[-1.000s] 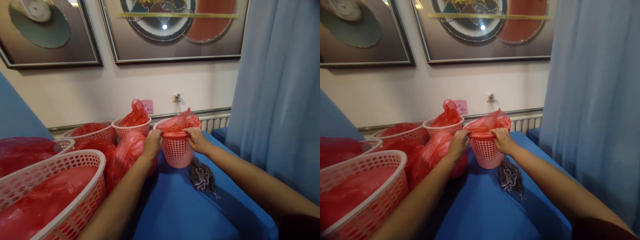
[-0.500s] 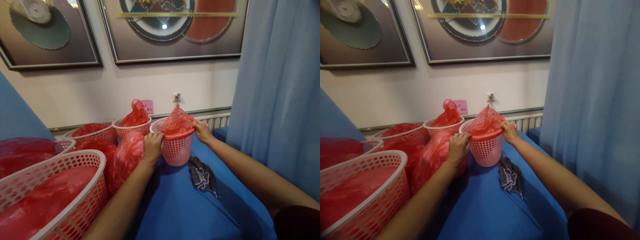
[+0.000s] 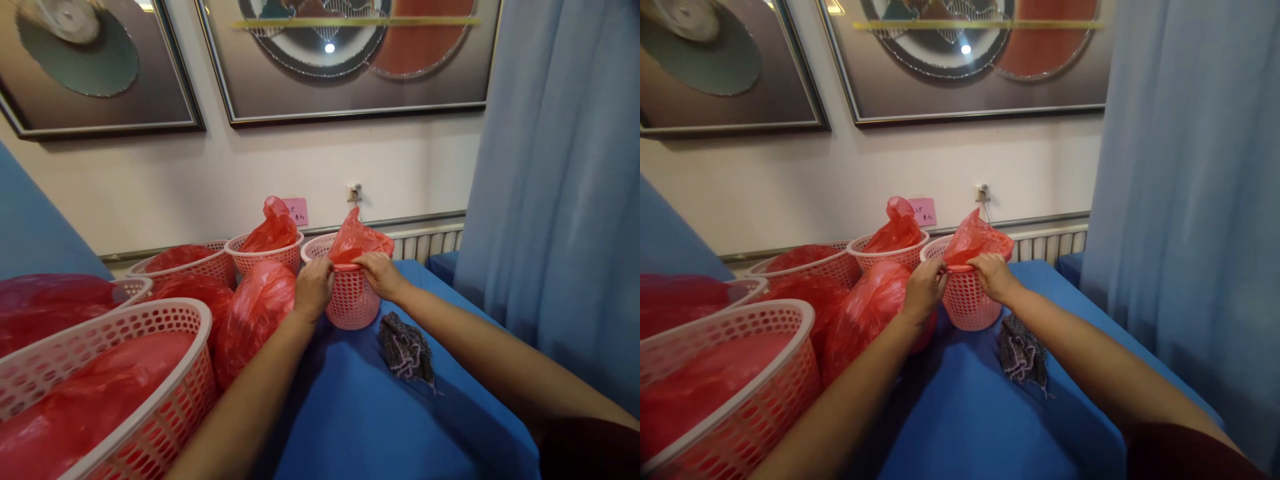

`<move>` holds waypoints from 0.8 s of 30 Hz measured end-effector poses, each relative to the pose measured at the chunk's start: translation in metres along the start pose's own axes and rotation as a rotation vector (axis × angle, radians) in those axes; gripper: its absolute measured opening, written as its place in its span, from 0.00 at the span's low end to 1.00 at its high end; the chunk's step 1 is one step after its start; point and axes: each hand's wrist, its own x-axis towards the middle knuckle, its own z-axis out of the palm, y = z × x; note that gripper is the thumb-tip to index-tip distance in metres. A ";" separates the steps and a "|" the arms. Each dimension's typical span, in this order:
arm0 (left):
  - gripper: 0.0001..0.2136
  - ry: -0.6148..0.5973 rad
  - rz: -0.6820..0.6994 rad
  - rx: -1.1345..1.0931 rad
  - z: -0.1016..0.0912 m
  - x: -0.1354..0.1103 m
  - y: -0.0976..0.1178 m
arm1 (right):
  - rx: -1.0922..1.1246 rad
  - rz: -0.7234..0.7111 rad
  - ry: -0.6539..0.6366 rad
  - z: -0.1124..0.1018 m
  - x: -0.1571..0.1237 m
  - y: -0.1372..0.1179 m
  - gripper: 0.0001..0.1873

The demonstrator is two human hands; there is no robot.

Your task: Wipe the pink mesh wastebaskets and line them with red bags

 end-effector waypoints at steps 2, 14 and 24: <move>0.04 0.003 -0.013 0.020 -0.004 -0.005 -0.004 | -0.014 -0.012 -0.039 -0.002 0.005 0.002 0.15; 0.00 0.113 -0.218 -0.245 -0.007 0.005 0.019 | -0.204 0.046 -0.097 -0.029 -0.001 0.020 0.17; 0.20 0.118 -0.663 -0.690 0.022 0.076 0.027 | -0.148 0.007 0.062 -0.002 -0.009 0.002 0.20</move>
